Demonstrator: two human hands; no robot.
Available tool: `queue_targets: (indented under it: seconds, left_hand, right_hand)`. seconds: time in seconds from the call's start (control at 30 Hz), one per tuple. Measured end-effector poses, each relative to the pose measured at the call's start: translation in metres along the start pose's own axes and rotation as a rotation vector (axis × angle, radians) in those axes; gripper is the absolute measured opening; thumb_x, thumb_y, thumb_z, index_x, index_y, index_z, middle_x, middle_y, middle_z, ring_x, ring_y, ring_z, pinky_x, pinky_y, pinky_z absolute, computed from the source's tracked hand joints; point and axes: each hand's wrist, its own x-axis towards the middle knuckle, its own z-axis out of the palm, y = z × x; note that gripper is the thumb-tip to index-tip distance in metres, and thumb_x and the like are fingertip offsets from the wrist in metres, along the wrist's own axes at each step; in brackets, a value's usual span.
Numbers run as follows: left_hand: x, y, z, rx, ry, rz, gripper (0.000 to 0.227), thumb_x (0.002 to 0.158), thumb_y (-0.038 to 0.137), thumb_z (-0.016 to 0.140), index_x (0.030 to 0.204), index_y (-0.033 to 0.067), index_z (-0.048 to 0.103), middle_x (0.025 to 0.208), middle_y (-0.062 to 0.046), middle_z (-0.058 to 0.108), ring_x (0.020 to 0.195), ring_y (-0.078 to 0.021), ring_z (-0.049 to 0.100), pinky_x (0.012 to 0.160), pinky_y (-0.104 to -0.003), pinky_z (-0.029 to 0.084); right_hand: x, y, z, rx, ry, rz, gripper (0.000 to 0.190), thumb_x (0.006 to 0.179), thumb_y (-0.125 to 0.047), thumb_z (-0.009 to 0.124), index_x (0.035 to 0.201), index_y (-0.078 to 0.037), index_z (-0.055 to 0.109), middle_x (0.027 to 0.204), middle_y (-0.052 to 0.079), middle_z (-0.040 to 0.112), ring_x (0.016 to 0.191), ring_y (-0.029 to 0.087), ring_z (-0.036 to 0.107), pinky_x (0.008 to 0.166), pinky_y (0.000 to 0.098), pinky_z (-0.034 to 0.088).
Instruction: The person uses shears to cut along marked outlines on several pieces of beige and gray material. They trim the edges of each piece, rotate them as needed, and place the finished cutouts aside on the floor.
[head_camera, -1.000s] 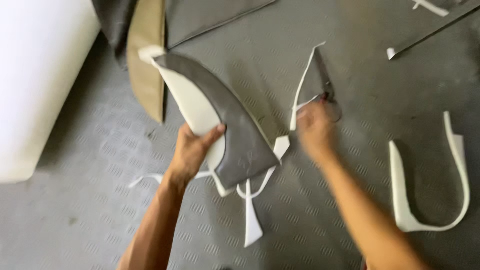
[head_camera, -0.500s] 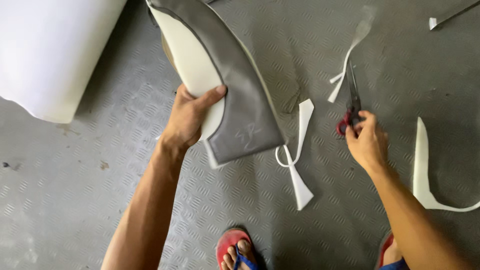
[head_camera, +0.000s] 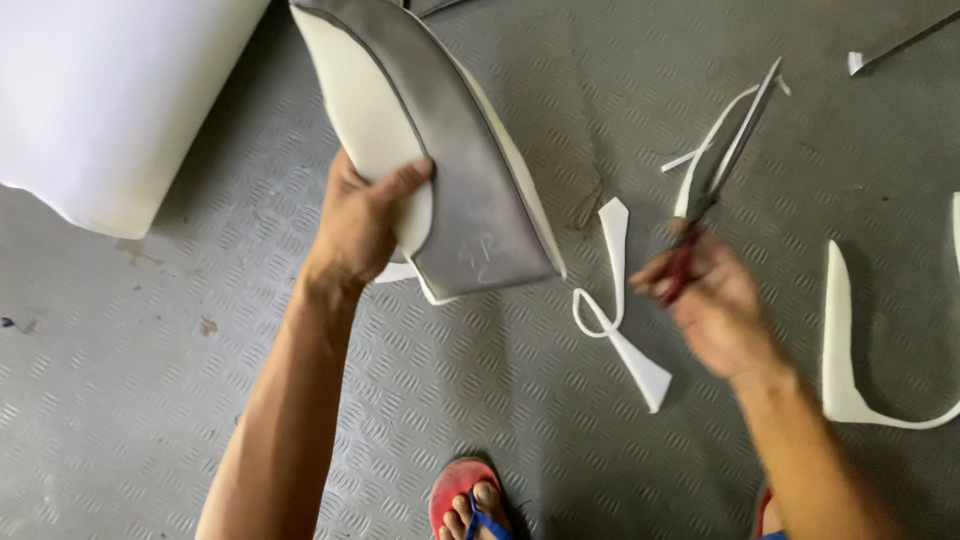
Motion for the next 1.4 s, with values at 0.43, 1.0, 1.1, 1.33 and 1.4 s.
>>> queue_targets:
  seconds: [0.43,1.0,1.1,1.33,1.4]
  left_hand:
    - [0.032,0.022,-0.016,-0.139,-0.038,0.173,0.037,0.098,-0.002,0.069,0.131,-0.0036,0.052,0.119,-0.018,0.069,0.106,-0.0288,0.074,0.099,-0.047,0.065]
    - [0.025,0.018,-0.012,-0.03,-0.133,0.184,0.036,0.103,-0.002,0.072,0.134,0.0004,0.054,0.123,-0.013,0.07,0.112,-0.024,0.073,0.104,-0.043,0.065]
    - [0.025,0.017,-0.01,-0.006,-0.137,0.168,0.035,0.104,-0.002,0.072,0.134,-0.0014,0.055,0.123,-0.014,0.07,0.112,-0.0246,0.073,0.103,-0.044,0.065]
    - [0.029,0.024,-0.014,0.004,-0.143,0.224,0.034,0.104,-0.003,0.073,0.131,0.0001,0.054,0.122,-0.014,0.071,0.109,-0.0252,0.073,0.103,-0.043,0.065]
    - [0.029,0.024,-0.014,0.021,-0.153,0.238,0.034,0.105,-0.002,0.073,0.133,0.0001,0.054,0.124,-0.013,0.071,0.109,-0.024,0.073,0.103,-0.041,0.064]
  right_hand:
    - [-0.036,0.004,0.079,0.193,-0.525,0.388,0.093,0.087,-0.054,0.078,0.138,0.016,0.046,0.086,0.009,0.062,0.078,0.017,0.057,0.075,0.0287,0.047]
    - [-0.039,-0.007,0.073,0.068,-0.556,0.347,0.076,0.087,-0.029,0.081,0.144,0.011,0.049,0.087,0.006,0.061,0.076,0.012,0.055,0.063,0.0229,0.044]
    - [-0.04,-0.006,0.073,0.03,-0.588,0.28,0.082,0.082,-0.029,0.085,0.144,0.01,0.049,0.09,0.005,0.062,0.08,0.013,0.059,0.068,0.0249,0.049]
    - [-0.04,-0.009,0.071,-0.022,-0.578,0.279,0.086,0.079,-0.032,0.087,0.145,0.008,0.05,0.089,0.004,0.062,0.08,0.012,0.058,0.069,0.0245,0.049]
    - [-0.039,-0.008,0.071,-0.039,-0.569,0.274,0.082,0.08,-0.028,0.086,0.144,0.009,0.051,0.088,0.004,0.063,0.079,0.012,0.059,0.07,0.0242,0.05]
